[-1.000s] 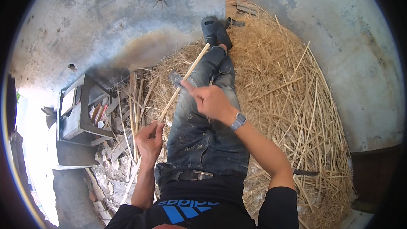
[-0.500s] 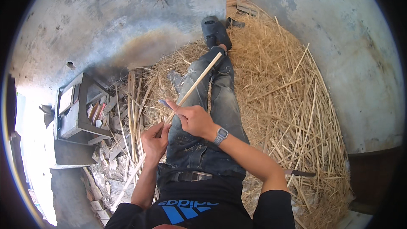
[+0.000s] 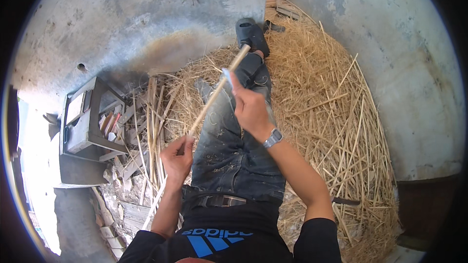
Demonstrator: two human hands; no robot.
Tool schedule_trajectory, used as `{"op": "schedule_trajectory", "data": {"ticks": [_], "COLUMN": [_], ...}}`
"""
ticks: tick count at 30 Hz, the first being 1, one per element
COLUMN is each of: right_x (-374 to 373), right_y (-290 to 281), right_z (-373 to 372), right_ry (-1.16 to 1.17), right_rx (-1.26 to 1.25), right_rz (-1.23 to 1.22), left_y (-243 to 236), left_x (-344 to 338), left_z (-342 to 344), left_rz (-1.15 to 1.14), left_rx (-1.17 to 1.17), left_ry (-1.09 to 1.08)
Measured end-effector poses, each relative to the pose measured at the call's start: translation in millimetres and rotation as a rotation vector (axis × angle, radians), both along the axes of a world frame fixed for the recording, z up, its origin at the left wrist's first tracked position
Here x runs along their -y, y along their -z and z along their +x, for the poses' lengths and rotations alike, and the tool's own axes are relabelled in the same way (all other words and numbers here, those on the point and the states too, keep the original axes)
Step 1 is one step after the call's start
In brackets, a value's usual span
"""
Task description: The person shaves a thin strip of wood using a small hand tool, then switches to using a larger blade to continue shaping and smoothing the strip.
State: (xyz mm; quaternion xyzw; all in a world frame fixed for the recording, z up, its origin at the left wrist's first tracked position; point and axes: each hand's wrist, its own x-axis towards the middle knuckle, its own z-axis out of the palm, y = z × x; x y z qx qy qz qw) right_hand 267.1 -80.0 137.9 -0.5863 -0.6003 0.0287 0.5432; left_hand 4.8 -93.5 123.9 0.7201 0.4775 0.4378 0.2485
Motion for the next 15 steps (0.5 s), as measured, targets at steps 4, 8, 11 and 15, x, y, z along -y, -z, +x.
{"op": "schedule_trajectory", "data": {"ticks": [4, 8, 11, 15], "right_x": [43.5, 38.4, 16.3, 19.9], "right_y": [55.9, 96.1, 50.8, 26.9], "right_z": [-46.3, -54.9, -27.6, 17.3], "right_ry": [-0.588, -0.335, 0.048, 0.061], "right_rx": [0.611, 0.183, -0.335, -0.523], "right_rz": [-0.704, -0.362, -0.06, -0.101], "left_y": [-14.8, -25.9, -21.6, -15.9], "left_x": [3.3, 3.1, -5.3, -2.9], "left_z": [-0.4, 19.4, 7.8, 2.6], "left_rz": [-0.105, 0.109, 0.064, 0.104], "left_rx": [0.038, 0.074, 0.078, 0.048], "left_ry": [-0.017, 0.144, 0.062, 0.042]}}
